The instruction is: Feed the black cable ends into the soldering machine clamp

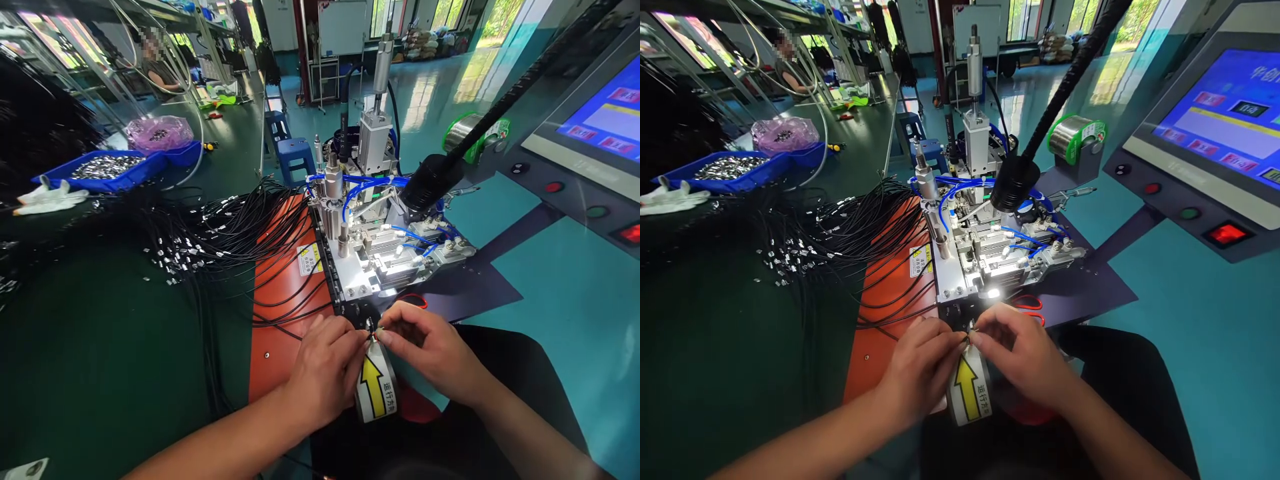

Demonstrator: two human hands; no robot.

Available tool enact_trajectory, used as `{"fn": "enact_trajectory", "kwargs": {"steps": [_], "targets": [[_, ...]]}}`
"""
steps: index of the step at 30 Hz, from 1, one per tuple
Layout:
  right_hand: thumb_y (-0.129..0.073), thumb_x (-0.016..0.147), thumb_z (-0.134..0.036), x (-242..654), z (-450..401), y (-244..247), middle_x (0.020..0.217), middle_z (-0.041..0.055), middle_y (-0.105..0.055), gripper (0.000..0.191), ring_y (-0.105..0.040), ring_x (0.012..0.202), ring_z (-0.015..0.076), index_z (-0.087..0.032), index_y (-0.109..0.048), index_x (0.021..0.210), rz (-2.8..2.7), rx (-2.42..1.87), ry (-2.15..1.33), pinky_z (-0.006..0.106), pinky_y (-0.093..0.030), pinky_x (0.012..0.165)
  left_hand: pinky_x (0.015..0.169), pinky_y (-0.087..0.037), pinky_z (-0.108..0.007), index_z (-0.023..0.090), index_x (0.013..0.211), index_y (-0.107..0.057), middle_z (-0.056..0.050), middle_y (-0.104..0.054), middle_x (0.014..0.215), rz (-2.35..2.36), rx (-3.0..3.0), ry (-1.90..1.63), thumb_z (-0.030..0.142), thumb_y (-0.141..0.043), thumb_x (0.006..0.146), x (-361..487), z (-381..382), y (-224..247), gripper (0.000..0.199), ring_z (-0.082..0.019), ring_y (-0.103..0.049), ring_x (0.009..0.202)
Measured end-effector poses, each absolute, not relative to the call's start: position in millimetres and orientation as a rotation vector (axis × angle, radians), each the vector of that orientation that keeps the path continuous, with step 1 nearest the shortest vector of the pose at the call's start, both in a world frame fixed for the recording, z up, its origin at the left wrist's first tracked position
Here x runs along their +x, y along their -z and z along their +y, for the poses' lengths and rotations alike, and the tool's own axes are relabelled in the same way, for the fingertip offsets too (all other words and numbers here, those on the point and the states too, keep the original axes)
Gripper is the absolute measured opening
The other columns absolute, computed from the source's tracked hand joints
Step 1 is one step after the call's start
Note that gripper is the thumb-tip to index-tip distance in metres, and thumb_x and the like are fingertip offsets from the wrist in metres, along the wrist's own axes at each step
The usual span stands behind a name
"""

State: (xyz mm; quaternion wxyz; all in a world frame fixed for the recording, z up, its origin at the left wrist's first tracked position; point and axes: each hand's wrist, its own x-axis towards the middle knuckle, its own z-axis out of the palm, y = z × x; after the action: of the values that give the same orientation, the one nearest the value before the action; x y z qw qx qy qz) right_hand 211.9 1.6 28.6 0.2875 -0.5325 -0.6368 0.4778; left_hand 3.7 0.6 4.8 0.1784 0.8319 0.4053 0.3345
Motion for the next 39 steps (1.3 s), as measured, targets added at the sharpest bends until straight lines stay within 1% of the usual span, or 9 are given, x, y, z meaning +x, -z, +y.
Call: {"fn": "enact_trajectory", "kwargs": {"steps": [2,5,9,19,21,24,27,31,39], "targets": [[-0.064,0.092,-0.04,211.0,-0.5,-28.5,0.081,-0.0017,-0.058,0.016,-0.056,0.073,0.0148,-0.025,-0.062,0.098,-1.698,-1.438,-1.22,0.027,-0.047,0.065,0.07,-0.038,-0.033,0.017,0.097,-0.069,-0.004,-0.06,0.08,1.15,2.344,-0.949,0.016,-0.056,0.096,3.7,0.6,-4.5,0.013,-0.017,-0.054,0.074],[-0.066,0.091,-0.033,210.4,-5.1,-28.8,0.089,-0.0004,-0.059,0.016,-0.057,0.075,0.0145,-0.026,-0.062,0.105,-1.711,-1.444,-1.048,0.027,-0.048,0.066,0.07,-0.039,-0.033,0.017,0.096,-0.068,-0.004,-0.06,0.081,1.165,2.328,-0.941,0.017,-0.056,0.097,3.4,-0.1,-2.9,0.013,-0.016,-0.054,0.074],[-0.064,0.091,-0.027,211.5,-10.8,-26.8,0.09,0.0,-0.059,0.015,-0.057,0.071,0.0135,-0.025,-0.062,0.106,-1.763,-1.403,-0.898,0.027,-0.048,0.063,0.069,-0.039,-0.032,0.017,0.096,-0.068,-0.004,-0.06,0.08,1.165,2.317,-0.947,0.018,-0.056,0.096,3.5,-0.8,-2.3,0.012,-0.016,-0.054,0.074],[-0.06,0.093,-0.022,211.5,-15.8,-23.6,0.092,0.0023,-0.059,0.014,-0.055,0.069,0.0137,-0.023,-0.061,0.107,-1.878,-1.293,-0.766,0.03,-0.049,0.065,0.069,-0.04,-0.032,0.017,0.095,-0.068,-0.004,-0.06,0.08,1.168,2.33,-0.936,0.018,-0.056,0.096,3.3,0.6,-2.3,0.012,-0.016,-0.054,0.074],[-0.06,0.094,-0.02,211.2,-15.8,-23.1,0.097,0.0036,-0.06,0.015,-0.055,0.07,0.0138,-0.023,-0.061,0.109,-1.905,-1.282,-0.725,0.03,-0.05,0.067,0.07,-0.04,-0.032,0.017,0.094,-0.068,-0.004,-0.06,0.08,1.179,2.338,-0.915,0.019,-0.056,0.097,3.4,0.1,-1.8,0.013,-0.017,-0.054,0.074],[-0.059,0.094,-0.02,210.8,-15.0,-21.8,0.102,0.0053,-0.061,0.014,-0.059,0.077,0.0158,-0.022,-0.06,0.108,-1.938,-1.266,-0.678,0.031,-0.051,0.073,0.071,-0.04,-0.033,0.018,0.093,-0.069,-0.004,-0.061,0.08,1.184,2.353,-0.886,0.02,-0.055,0.097,3.8,-0.1,-1.4,0.014,-0.017,-0.055,0.074],[-0.058,0.094,-0.02,209.9,-13.4,-21.0,0.099,0.0052,-0.061,0.012,-0.059,0.079,0.0166,-0.022,-0.06,0.106,-1.955,-1.271,-0.66,0.03,-0.05,0.071,0.07,-0.04,-0.033,0.018,0.094,-0.069,-0.004,-0.061,0.081,1.183,2.375,-0.873,0.02,-0.055,0.097,4.0,0.2,-1.1,0.015,-0.017,-0.054,0.074],[-0.058,0.094,-0.018,208.7,-11.2,-21.9,0.096,0.0037,-0.059,0.01,-0.055,0.07,0.0135,-0.021,-0.06,0.103,-1.966,-1.276,-0.658,0.028,-0.048,0.064,0.069,-0.039,-0.033,0.018,0.094,-0.068,-0.004,-0.061,0.081,1.179,2.4,-0.868,0.019,-0.054,0.097,4.1,0.1,-0.1,0.014,-0.017,-0.053,0.072],[-0.057,0.094,-0.019,207.9,-8.7,-22.8,0.093,0.0027,-0.055,0.009,-0.054,0.074,0.0155,-0.022,-0.057,0.103,-1.975,-1.28,-0.704,0.03,-0.047,0.068,0.069,-0.039,-0.034,0.018,0.096,-0.068,-0.004,-0.062,0.082,1.148,2.421,-0.865,0.018,-0.054,0.097,3.0,-0.8,-1.3,0.014,-0.017,-0.054,0.074]]}}
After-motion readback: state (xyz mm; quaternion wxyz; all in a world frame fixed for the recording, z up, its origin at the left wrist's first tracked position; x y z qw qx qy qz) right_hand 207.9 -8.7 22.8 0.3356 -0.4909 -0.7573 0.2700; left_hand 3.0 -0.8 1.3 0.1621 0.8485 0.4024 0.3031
